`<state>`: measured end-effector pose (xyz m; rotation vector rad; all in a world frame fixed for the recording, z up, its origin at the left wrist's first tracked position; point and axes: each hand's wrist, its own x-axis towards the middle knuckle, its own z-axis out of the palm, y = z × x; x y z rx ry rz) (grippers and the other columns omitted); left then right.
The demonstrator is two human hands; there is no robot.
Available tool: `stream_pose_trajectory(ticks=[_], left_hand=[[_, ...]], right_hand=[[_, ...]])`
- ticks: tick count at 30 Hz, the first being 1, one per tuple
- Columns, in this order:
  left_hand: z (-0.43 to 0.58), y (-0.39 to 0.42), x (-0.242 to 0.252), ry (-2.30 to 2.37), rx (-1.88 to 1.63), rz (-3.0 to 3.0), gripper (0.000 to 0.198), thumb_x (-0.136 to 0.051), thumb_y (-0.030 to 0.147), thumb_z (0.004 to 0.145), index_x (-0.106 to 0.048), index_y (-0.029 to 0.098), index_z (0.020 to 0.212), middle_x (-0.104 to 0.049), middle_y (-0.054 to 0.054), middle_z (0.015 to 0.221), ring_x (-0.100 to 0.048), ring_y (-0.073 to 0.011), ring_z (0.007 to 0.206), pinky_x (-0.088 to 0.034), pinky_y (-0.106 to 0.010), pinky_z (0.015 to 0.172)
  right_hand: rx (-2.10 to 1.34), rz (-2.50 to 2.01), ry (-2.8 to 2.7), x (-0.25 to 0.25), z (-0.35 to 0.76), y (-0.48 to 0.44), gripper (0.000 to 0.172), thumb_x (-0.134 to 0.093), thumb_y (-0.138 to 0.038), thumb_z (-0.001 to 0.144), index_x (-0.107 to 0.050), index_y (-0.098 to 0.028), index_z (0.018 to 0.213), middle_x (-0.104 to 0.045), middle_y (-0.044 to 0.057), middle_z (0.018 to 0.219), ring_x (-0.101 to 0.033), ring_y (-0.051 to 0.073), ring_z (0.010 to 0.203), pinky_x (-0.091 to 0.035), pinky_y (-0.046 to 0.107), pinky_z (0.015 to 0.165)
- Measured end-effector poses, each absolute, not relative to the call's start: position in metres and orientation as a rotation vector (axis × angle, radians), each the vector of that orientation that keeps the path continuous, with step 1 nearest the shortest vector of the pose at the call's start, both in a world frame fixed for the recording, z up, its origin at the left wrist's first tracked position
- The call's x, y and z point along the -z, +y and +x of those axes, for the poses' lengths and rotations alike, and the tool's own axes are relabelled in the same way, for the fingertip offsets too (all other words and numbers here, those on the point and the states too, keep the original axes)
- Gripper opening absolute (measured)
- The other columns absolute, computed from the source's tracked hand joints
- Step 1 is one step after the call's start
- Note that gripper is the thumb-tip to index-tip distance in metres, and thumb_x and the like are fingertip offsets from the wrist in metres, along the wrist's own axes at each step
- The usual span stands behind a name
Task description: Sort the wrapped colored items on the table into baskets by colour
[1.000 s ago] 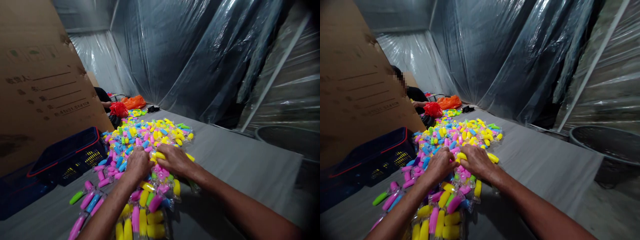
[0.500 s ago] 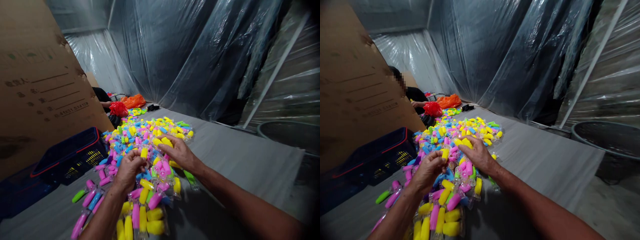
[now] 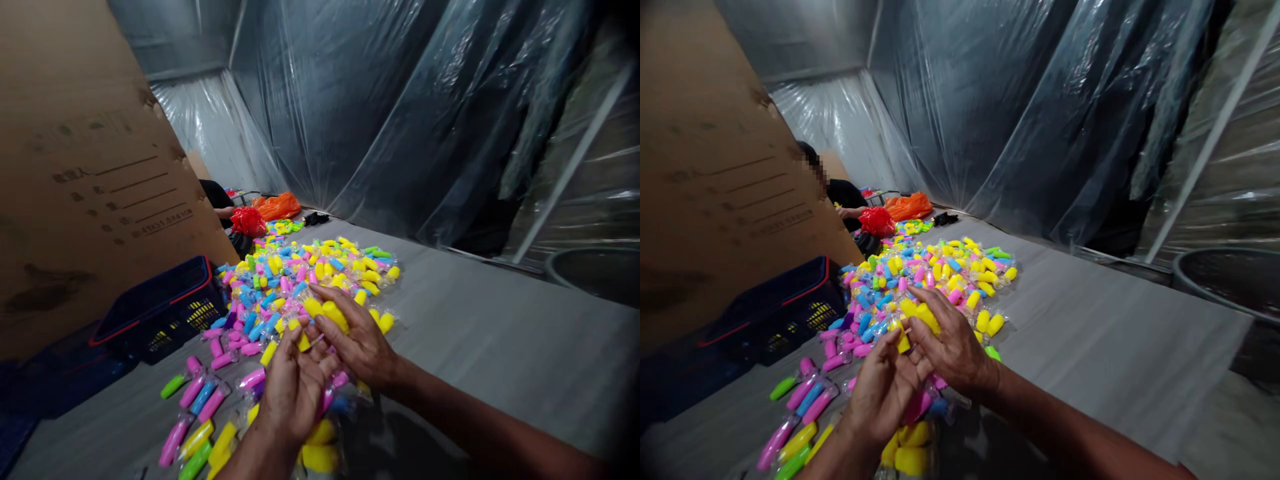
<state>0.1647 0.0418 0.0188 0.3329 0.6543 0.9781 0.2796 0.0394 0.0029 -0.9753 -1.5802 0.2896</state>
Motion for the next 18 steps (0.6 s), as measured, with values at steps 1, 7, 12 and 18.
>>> stream_pose_trajectory(ticks=[1,7,12,18], left_hand=[[0.166,0.042,-0.02,0.612,-0.999,0.302,0.015,-0.045,0.021,0.084,-0.058,0.017,0.09,-0.064,-0.005,0.085,-0.063,-0.0155,0.083,-0.051,-0.03,0.082],[0.177,0.041,-0.021,0.538,-1.062,0.26,0.038,-0.034,0.031,0.089,-0.053,0.014,0.117,-0.064,-0.011,0.104,-0.059,-0.0189,0.102,-0.046,-0.03,0.093],[0.176,0.04,-0.022,0.646,-1.027,0.26,0.032,-0.039,0.03,0.089,-0.058,0.011,0.107,-0.066,-0.012,0.095,-0.064,-0.0191,0.088,-0.051,-0.028,0.079],[0.127,0.071,-0.073,0.846,-1.213,0.583,0.024,-0.034,0.024,0.091,-0.055,0.014,0.083,-0.06,-0.005,0.07,-0.055,-0.0124,0.056,-0.046,-0.022,0.052]], right_hand=[[-0.24,-0.973,-1.635,-0.001,0.278,0.038,0.035,-0.041,-0.023,0.09,-0.046,-0.016,0.124,-0.054,0.01,0.123,-0.047,0.02,0.114,-0.037,0.034,0.097],[-0.021,-1.191,-1.836,0.009,0.273,0.039,0.042,-0.035,-0.031,0.092,-0.046,-0.012,0.128,-0.054,0.015,0.119,-0.047,0.031,0.106,-0.032,0.053,0.091],[-0.011,-1.199,-1.842,0.003,0.274,0.038,0.048,-0.032,-0.037,0.093,-0.042,-0.011,0.133,-0.052,0.016,0.117,-0.043,0.03,0.107,-0.032,0.05,0.091],[0.136,-1.094,-1.645,-0.031,0.332,0.047,0.028,-0.041,-0.03,0.091,-0.063,-0.016,0.102,-0.059,0.008,0.093,-0.052,0.022,0.089,-0.039,0.036,0.08]])
